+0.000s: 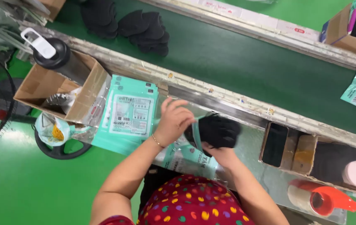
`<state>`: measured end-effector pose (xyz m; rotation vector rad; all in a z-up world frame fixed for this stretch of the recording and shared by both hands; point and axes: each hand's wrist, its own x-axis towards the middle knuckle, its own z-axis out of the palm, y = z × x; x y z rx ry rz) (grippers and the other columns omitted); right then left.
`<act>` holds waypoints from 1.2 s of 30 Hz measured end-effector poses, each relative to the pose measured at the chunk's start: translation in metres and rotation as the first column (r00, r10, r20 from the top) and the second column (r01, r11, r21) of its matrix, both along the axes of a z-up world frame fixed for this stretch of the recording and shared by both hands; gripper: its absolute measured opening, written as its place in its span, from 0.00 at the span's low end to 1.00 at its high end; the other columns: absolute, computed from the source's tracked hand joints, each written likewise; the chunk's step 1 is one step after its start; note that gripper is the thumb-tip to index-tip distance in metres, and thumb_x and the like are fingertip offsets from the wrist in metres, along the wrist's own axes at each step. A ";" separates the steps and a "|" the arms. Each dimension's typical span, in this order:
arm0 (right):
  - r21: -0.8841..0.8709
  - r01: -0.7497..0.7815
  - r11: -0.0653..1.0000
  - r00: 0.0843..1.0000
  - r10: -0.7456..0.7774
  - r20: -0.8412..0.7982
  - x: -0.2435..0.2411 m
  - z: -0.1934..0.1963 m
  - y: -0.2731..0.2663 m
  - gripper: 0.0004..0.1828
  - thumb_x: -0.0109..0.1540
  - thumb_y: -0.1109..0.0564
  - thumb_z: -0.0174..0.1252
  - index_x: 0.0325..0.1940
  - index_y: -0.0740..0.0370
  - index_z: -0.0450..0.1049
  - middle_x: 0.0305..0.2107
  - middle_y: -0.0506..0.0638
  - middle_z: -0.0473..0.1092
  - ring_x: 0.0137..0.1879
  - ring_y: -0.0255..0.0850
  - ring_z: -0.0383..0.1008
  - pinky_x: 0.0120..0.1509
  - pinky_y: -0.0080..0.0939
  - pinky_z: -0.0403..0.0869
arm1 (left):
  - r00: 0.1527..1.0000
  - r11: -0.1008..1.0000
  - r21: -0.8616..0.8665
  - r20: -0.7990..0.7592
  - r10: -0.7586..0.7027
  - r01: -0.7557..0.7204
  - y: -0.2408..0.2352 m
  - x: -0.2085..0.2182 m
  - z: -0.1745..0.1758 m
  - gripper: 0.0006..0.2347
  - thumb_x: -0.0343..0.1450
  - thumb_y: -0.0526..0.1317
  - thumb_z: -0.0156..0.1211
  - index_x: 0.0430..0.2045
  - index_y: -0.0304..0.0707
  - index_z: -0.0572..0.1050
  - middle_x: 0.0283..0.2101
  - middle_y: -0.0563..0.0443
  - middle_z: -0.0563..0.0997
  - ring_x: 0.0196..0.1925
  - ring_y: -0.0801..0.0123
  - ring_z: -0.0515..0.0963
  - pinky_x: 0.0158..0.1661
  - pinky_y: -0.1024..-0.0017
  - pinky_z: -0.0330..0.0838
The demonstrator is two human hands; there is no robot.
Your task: The person picks black face masks from the conveyor, opens teal pouches, inserts a mask into each pouch, and presses the pouches closed, placing finished pouches back on the conveyor.
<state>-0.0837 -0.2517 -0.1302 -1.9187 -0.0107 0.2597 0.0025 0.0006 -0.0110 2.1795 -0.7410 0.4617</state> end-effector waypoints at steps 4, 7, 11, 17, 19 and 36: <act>-0.350 -0.140 0.926 0.568 0.365 0.737 0.017 0.097 0.024 0.21 0.49 0.64 0.67 0.45 0.56 0.72 0.38 0.50 0.71 0.46 0.44 0.74 0.55 0.45 0.69 | 0.988 0.989 -0.040 -0.067 -0.142 0.140 -0.007 -0.014 -0.001 0.03 0.69 0.43 0.66 0.27 0.48 0.81 0.36 0.62 0.82 0.60 0.64 0.75 0.69 0.45 0.44; -0.030 -0.234 0.972 0.917 0.231 0.326 0.002 0.029 -0.001 0.19 0.55 0.66 0.61 0.50 0.64 0.73 0.38 0.44 0.72 0.43 0.32 0.68 0.48 0.33 0.72 | 0.989 0.996 -0.056 -0.131 -0.071 0.064 -0.004 -0.012 -0.006 0.03 0.71 0.41 0.64 0.27 0.48 0.81 0.37 0.61 0.82 0.59 0.65 0.76 0.69 0.43 0.43; 0.152 -0.026 0.988 0.999 0.031 -0.031 -0.003 0.012 -0.009 0.12 0.65 0.61 0.59 0.53 0.62 0.73 0.34 0.46 0.71 0.40 0.35 0.66 0.43 0.38 0.69 | 0.991 0.997 -0.068 -0.130 0.018 -0.027 -0.005 -0.009 -0.001 0.05 0.72 0.41 0.63 0.25 0.47 0.79 0.34 0.61 0.82 0.56 0.66 0.78 0.69 0.44 0.43; -0.171 -0.380 0.909 0.925 0.378 -0.041 -0.003 0.048 0.019 0.13 0.59 0.61 0.62 0.49 0.60 0.79 0.41 0.52 0.80 0.46 0.41 0.78 0.51 0.42 0.76 | 0.985 0.986 0.019 0.036 -0.167 0.167 -0.038 -0.026 -0.005 0.01 0.69 0.38 0.61 0.26 0.47 0.78 0.34 0.57 0.80 0.52 0.62 0.78 0.66 0.47 0.51; -0.321 -0.392 0.862 0.920 0.372 -0.123 -0.001 0.053 0.013 0.10 0.63 0.56 0.62 0.48 0.58 0.80 0.40 0.53 0.79 0.45 0.43 0.80 0.51 0.42 0.76 | 0.979 0.978 0.111 0.089 -0.185 0.175 -0.041 -0.022 -0.018 0.00 0.70 0.37 0.60 0.29 0.44 0.77 0.35 0.54 0.79 0.51 0.59 0.78 0.64 0.49 0.56; -0.060 -0.036 0.998 0.958 0.052 0.281 0.005 0.086 0.017 0.08 0.61 0.60 0.63 0.44 0.61 0.77 0.33 0.52 0.77 0.38 0.43 0.77 0.43 0.39 0.74 | 0.954 0.954 0.021 -0.054 -0.296 0.298 -0.019 -0.031 0.034 0.04 0.68 0.38 0.65 0.30 0.42 0.76 0.39 0.56 0.80 0.43 0.64 0.79 0.46 0.65 0.67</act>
